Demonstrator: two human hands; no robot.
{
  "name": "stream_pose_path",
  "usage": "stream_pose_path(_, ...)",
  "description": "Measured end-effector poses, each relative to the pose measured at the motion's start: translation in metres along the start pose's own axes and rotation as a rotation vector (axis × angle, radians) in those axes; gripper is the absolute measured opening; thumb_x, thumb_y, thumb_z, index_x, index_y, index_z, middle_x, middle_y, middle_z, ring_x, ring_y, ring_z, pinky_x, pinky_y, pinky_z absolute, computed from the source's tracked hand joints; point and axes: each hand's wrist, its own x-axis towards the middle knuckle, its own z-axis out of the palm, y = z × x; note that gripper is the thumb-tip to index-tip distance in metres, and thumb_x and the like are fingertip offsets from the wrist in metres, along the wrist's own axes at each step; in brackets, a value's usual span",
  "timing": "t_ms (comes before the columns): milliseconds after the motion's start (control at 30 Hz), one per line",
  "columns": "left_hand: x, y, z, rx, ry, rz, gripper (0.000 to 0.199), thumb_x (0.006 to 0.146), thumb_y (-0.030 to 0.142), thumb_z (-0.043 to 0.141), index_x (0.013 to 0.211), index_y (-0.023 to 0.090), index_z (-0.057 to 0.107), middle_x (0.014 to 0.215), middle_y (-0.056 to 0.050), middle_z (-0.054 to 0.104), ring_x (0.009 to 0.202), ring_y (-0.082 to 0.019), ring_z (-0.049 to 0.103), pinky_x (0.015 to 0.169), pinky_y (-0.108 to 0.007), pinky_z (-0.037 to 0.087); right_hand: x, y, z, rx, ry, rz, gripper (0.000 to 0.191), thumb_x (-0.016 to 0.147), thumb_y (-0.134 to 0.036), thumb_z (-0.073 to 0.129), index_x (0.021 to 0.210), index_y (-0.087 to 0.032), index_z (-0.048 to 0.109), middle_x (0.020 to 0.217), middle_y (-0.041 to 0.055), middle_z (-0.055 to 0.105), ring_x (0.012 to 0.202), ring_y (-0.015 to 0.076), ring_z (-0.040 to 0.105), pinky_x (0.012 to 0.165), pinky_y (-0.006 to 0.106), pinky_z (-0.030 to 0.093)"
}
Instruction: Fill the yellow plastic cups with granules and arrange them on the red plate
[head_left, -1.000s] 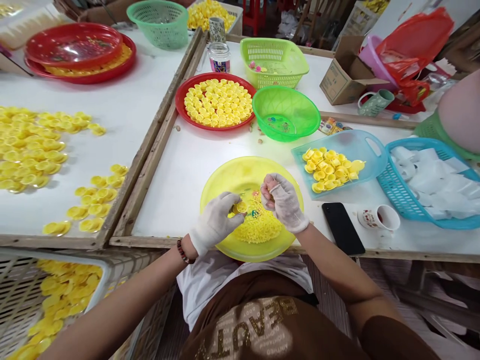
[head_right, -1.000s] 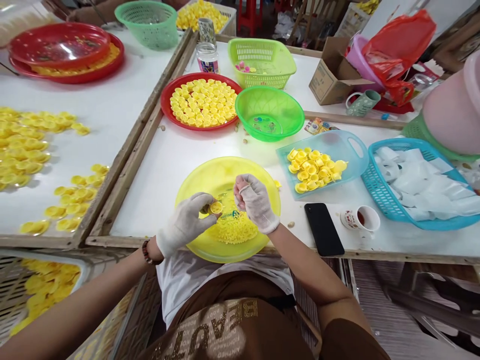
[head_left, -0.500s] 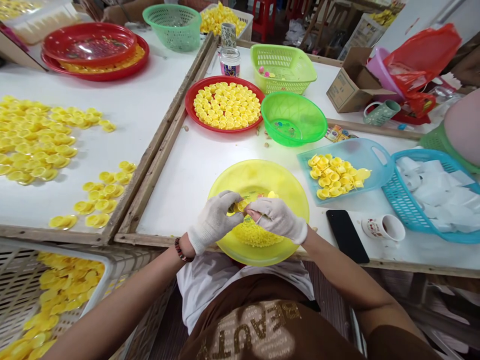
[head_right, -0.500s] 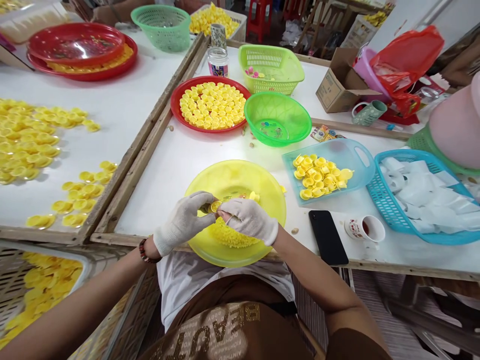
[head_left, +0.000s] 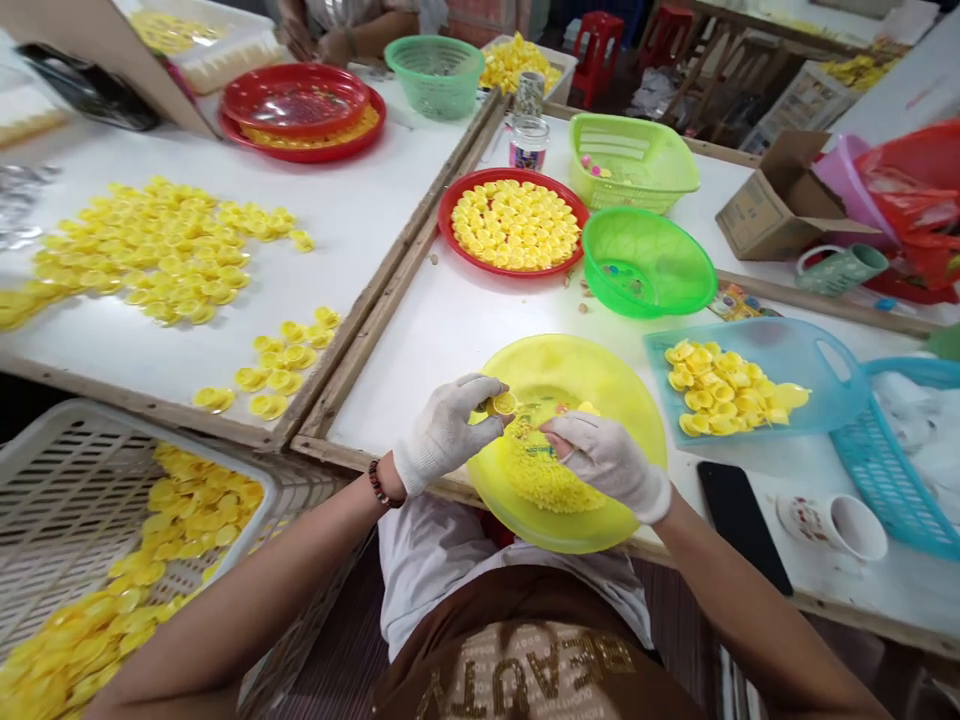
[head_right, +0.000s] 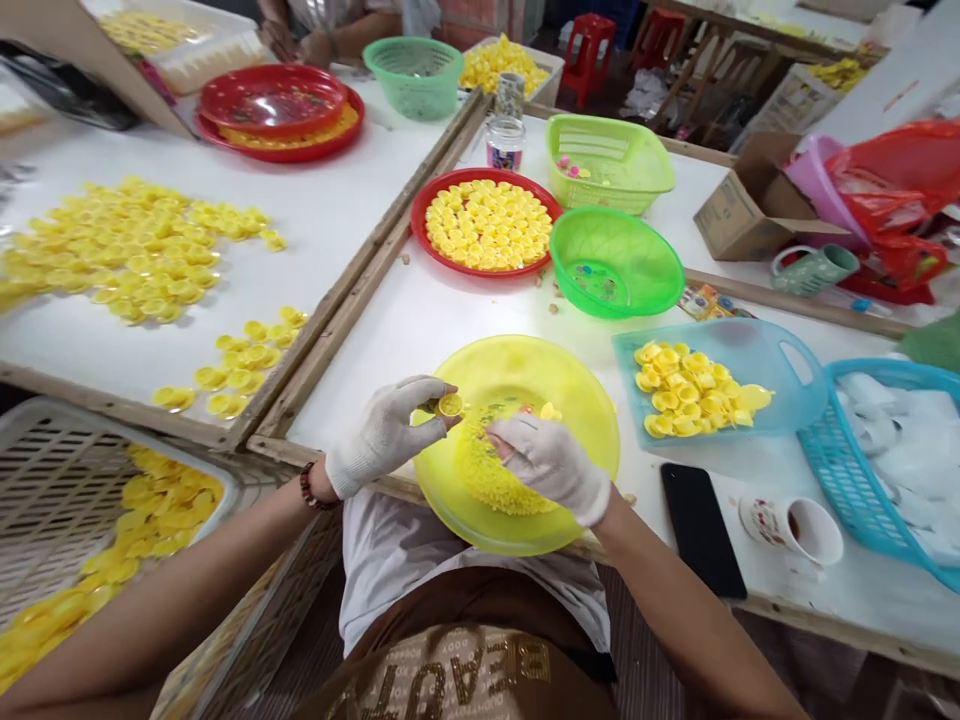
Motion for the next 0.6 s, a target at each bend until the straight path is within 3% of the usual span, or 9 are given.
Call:
stream_pose_path(133, -0.002, -0.028, -0.048, 0.057, 0.151, -0.101, 0.037, 0.089, 0.032, 0.065, 0.121, 0.016, 0.065, 0.112, -0.008, 0.072, 0.094, -0.018, 0.067, 0.088, -0.029, 0.053, -0.012, 0.005, -0.006, 0.029, 0.015, 0.071, 0.019, 0.094, -0.022, 0.056, 0.103, -0.027, 0.071, 0.091, 0.0079, 0.076, 0.079, 0.0236, 0.073, 0.074, 0.038, 0.059)
stream_pose_path(267, -0.008, -0.086, -0.132, 0.41, 0.356, -0.342, 0.032, 0.084, 0.026, 0.062, 0.114, 0.015, 0.066, 0.104, -0.006, 0.072, 0.09, -0.019, 0.066, 0.086, -0.031, 0.052, -0.014, 0.007, 0.003, 0.097, -0.04, 0.155, 0.015, 0.093, -0.026, 0.057, 0.096, -0.027, 0.072, 0.091, 0.0069, 0.077, 0.079, 0.0242, 0.073, 0.072, 0.038, 0.059)
stream_pose_path(367, -0.02, -0.138, -0.194, 0.609, 0.466, -0.579, 0.031, 0.077, 0.023, 0.067, 0.107, 0.013, 0.065, 0.098, -0.008, 0.071, 0.092, -0.024, 0.064, 0.089, -0.039, 0.05, -0.013, 0.001, 0.008, 0.176, -0.072, 0.259, 0.015, 0.092, -0.032, 0.058, 0.086, -0.027, 0.071, 0.083, 0.0056, 0.075, 0.073, 0.0232, 0.07, 0.068, 0.037, 0.056)
stream_pose_path(467, -0.038, -0.183, -0.236, 0.629, 0.456, -0.818, 0.029, 0.07, 0.025, 0.073, 0.096, 0.016, 0.063, 0.092, -0.009, 0.068, 0.096, -0.031, 0.064, 0.091, -0.047, 0.049, -0.011, -0.005, 0.008, 0.375, -0.054, 0.47, 0.02, 0.09, -0.041, 0.061, 0.079, -0.025, 0.069, 0.069, 0.0036, 0.064, 0.06, 0.0183, 0.058, 0.056, 0.032, 0.049)
stream_pose_path(533, -0.053, -0.205, -0.25, 0.598, 0.372, -0.96, 0.028, 0.067, 0.03, 0.075, 0.088, 0.017, 0.061, 0.089, -0.009, 0.067, 0.099, -0.034, 0.064, 0.091, -0.051, 0.049, -0.009, -0.007, 0.005, 0.628, 0.024, 0.69, 0.024, 0.088, -0.046, 0.064, 0.082, -0.024, 0.067, 0.062, 0.0004, 0.054, 0.051, 0.0132, 0.047, 0.044, 0.027, 0.038)
stream_pose_path(600, -0.064, -0.218, -0.258, 0.558, 0.261, -0.987, 0.029, 0.066, 0.038, 0.075, 0.078, 0.018, 0.059, 0.083, -0.009, 0.067, 0.099, -0.037, 0.064, 0.089, -0.054, 0.049, -0.006, -0.006, -0.002, 0.926, 0.14, 0.877, 0.027, 0.087, -0.049, 0.066, 0.083, -0.023, 0.063, 0.06, -0.0035, 0.045, 0.045, 0.0088, 0.036, 0.038, 0.023, 0.026)
